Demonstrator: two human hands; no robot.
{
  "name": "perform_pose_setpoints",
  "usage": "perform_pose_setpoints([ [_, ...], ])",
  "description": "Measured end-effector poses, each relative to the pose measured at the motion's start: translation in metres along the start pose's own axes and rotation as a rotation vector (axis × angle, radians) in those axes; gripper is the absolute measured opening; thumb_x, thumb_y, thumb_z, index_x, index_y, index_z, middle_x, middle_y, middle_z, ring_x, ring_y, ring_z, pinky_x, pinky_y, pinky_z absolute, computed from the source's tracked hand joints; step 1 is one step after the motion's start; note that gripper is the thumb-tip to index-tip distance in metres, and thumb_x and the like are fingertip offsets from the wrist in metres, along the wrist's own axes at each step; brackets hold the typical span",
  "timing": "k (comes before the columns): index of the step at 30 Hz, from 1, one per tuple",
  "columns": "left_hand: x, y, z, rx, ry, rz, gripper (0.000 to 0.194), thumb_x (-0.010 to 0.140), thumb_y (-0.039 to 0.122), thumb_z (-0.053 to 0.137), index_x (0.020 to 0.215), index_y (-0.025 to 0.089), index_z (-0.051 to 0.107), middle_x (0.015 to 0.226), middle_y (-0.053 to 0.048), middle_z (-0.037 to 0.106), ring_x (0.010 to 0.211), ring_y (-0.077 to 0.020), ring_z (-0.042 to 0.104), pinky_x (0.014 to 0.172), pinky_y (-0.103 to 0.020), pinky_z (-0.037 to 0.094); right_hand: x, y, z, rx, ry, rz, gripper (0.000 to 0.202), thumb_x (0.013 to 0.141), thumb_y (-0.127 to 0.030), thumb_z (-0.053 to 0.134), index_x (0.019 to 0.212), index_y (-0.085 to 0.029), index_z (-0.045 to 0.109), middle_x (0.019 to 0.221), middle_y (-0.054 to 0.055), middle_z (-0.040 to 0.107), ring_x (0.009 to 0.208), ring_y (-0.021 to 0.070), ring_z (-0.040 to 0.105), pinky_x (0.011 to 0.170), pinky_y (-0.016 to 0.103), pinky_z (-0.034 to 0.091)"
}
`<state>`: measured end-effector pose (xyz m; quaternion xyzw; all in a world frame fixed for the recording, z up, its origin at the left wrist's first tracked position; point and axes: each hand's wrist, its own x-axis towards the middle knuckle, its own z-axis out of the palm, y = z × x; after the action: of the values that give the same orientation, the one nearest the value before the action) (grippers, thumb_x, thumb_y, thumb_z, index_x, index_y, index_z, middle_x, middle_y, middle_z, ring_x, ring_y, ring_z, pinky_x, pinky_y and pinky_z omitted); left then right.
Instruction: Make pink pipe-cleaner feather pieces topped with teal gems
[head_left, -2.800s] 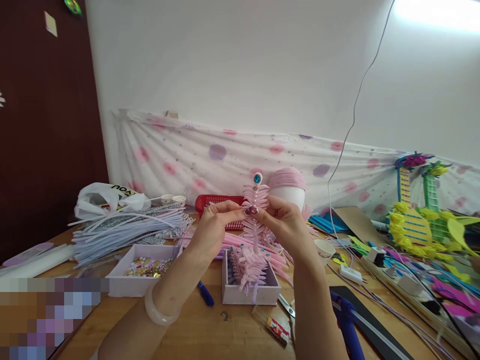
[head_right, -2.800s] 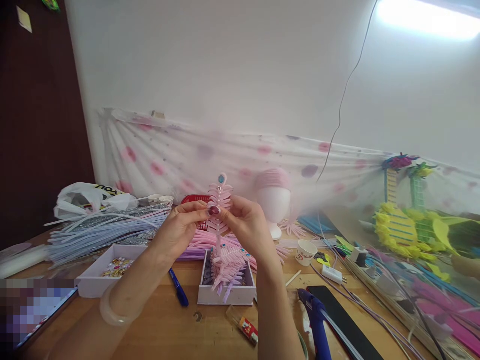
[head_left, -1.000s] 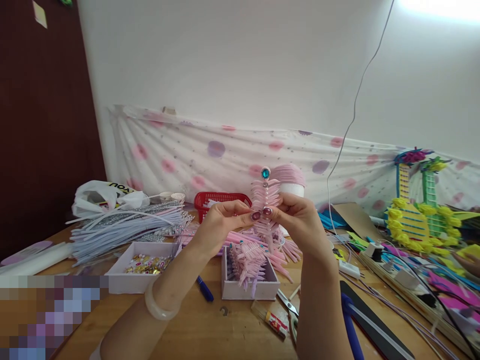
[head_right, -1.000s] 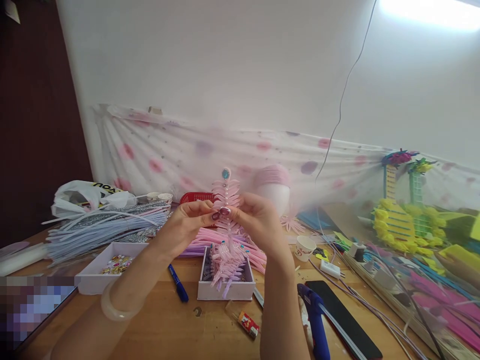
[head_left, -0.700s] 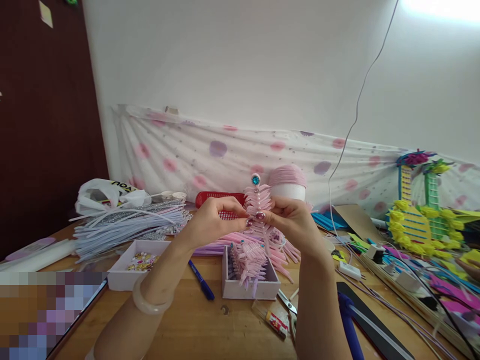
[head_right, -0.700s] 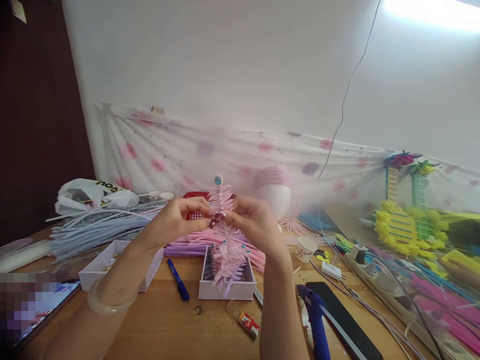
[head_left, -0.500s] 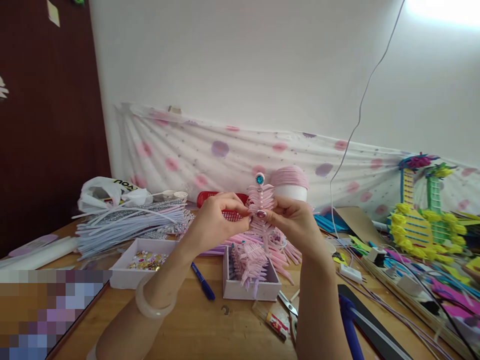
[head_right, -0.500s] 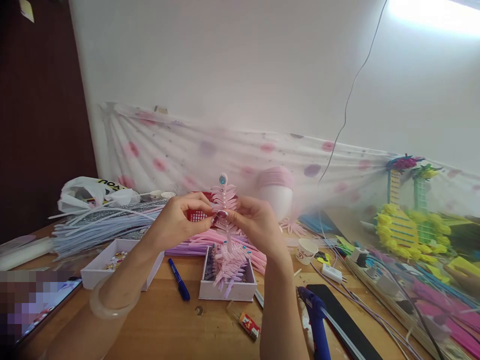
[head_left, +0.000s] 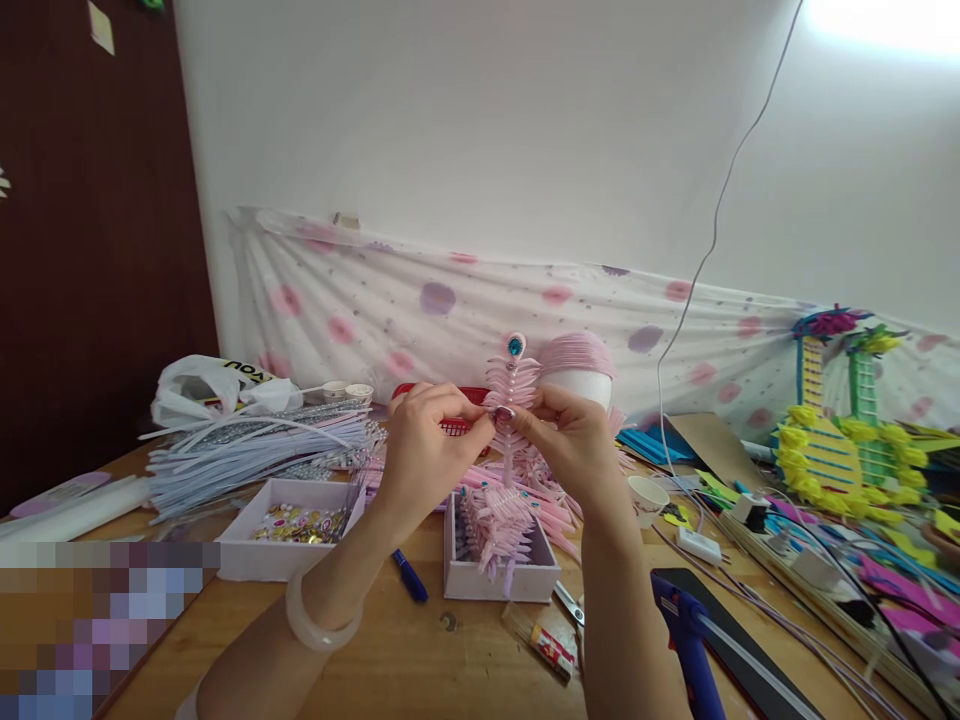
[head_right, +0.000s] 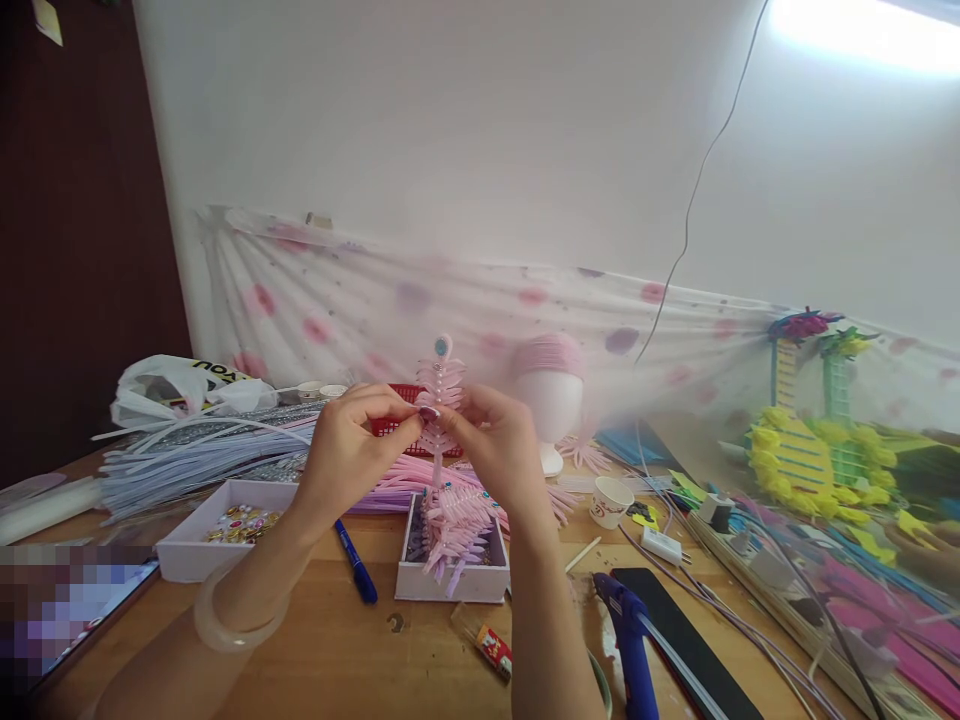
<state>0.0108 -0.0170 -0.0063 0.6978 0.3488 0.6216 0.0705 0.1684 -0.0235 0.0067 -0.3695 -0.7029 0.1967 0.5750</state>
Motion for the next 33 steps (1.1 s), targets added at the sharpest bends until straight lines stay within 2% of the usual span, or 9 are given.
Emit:
perform_pose_setpoints([
  [4,-0.001,0.001,0.000,-0.010,0.014,-0.013,0.017,0.074,0.020,0.066,0.057,0.020,0.065,0.065,-0.001,0.069,0.071,-0.0190,0.060,0.076,-0.034,0.045,0.000,0.000,0.003,-0.078,0.023,-0.032,0.033,0.075,-0.043,0.075,0.064,-0.017,0.060,0.058,-0.003,0.052,0.057,0.0105,0.044,0.051,0.023,0.034],
  [7,0.001,-0.002,-0.002,-0.032,-0.021,-0.024,0.012,0.075,0.022,0.066,0.063,0.020,0.069,0.070,-0.002,0.071,0.076,-0.0200,0.062,0.078,-0.035,0.045,0.001,0.001,0.001,0.032,-0.016,0.007,0.032,0.074,-0.046,0.075,0.069,-0.017,0.063,0.061,-0.001,0.058,0.059,0.0122,0.051,0.052,0.024,0.039],
  [11,0.006,-0.006,-0.011,-0.072,-0.208,-0.089,0.008,0.075,0.023,0.067,0.078,0.021,0.075,0.085,-0.004,0.076,0.087,-0.0231,0.065,0.080,-0.035,0.046,0.002,0.002,-0.006,0.126,-0.074,0.085,0.034,0.070,-0.048,0.078,0.071,-0.017,0.065,0.063,0.001,0.065,0.056,0.0133,0.057,0.048,0.023,0.044],
  [13,0.007,-0.007,-0.016,-0.133,-0.319,-0.124,0.011,0.076,0.025,0.067,0.081,0.022,0.076,0.088,-0.004,0.077,0.087,-0.0230,0.067,0.080,-0.035,0.048,0.001,0.002,-0.010,0.119,-0.067,0.104,0.034,0.069,-0.049,0.079,0.070,-0.018,0.065,0.061,0.001,0.065,0.054,0.0131,0.057,0.047,0.023,0.044],
  [15,0.008,-0.007,-0.019,-0.178,-0.369,-0.139,0.012,0.077,0.025,0.066,0.082,0.022,0.077,0.088,-0.004,0.077,0.085,-0.0222,0.067,0.079,-0.035,0.049,0.001,0.002,-0.013,0.116,-0.066,0.111,0.034,0.069,-0.049,0.079,0.069,-0.018,0.065,0.061,0.002,0.066,0.054,0.0136,0.058,0.047,0.023,0.046],
  [20,0.006,-0.007,-0.015,-0.277,-0.371,-0.208,0.020,0.078,0.025,0.065,0.094,0.019,0.075,0.096,-0.006,0.077,0.089,-0.0216,0.069,0.080,-0.034,0.052,0.001,0.004,-0.015,0.099,-0.087,0.109,0.034,0.068,-0.047,0.080,0.068,-0.018,0.064,0.060,0.000,0.065,0.054,0.0123,0.056,0.048,0.022,0.044],
  [23,0.005,-0.009,-0.012,-0.311,-0.380,-0.228,0.019,0.079,0.023,0.064,0.093,0.020,0.076,0.094,-0.006,0.078,0.086,-0.0212,0.070,0.079,-0.034,0.053,0.001,0.004,-0.015,0.084,-0.093,0.101,0.034,0.068,-0.047,0.080,0.069,-0.018,0.064,0.060,0.000,0.064,0.053,0.0118,0.055,0.048,0.022,0.043],
  [27,0.005,-0.009,-0.013,-0.223,-0.337,-0.173,0.015,0.076,0.022,0.068,0.086,0.022,0.078,0.090,-0.005,0.078,0.087,-0.0225,0.070,0.082,-0.035,0.051,0.002,0.006,-0.015,0.081,-0.099,0.097,0.033,0.071,-0.048,0.078,0.070,-0.018,0.066,0.062,0.002,0.067,0.055,0.0134,0.058,0.049,0.023,0.045],
  [33,0.006,-0.007,-0.015,-0.060,-0.265,-0.029,0.012,0.075,0.022,0.070,0.080,0.027,0.079,0.086,-0.005,0.078,0.084,-0.0248,0.067,0.091,-0.045,0.043,0.001,0.004,-0.012,0.062,-0.075,0.097,0.035,0.070,-0.051,0.078,0.071,-0.018,0.067,0.062,0.003,0.067,0.055,0.0144,0.058,0.048,0.024,0.045],
])
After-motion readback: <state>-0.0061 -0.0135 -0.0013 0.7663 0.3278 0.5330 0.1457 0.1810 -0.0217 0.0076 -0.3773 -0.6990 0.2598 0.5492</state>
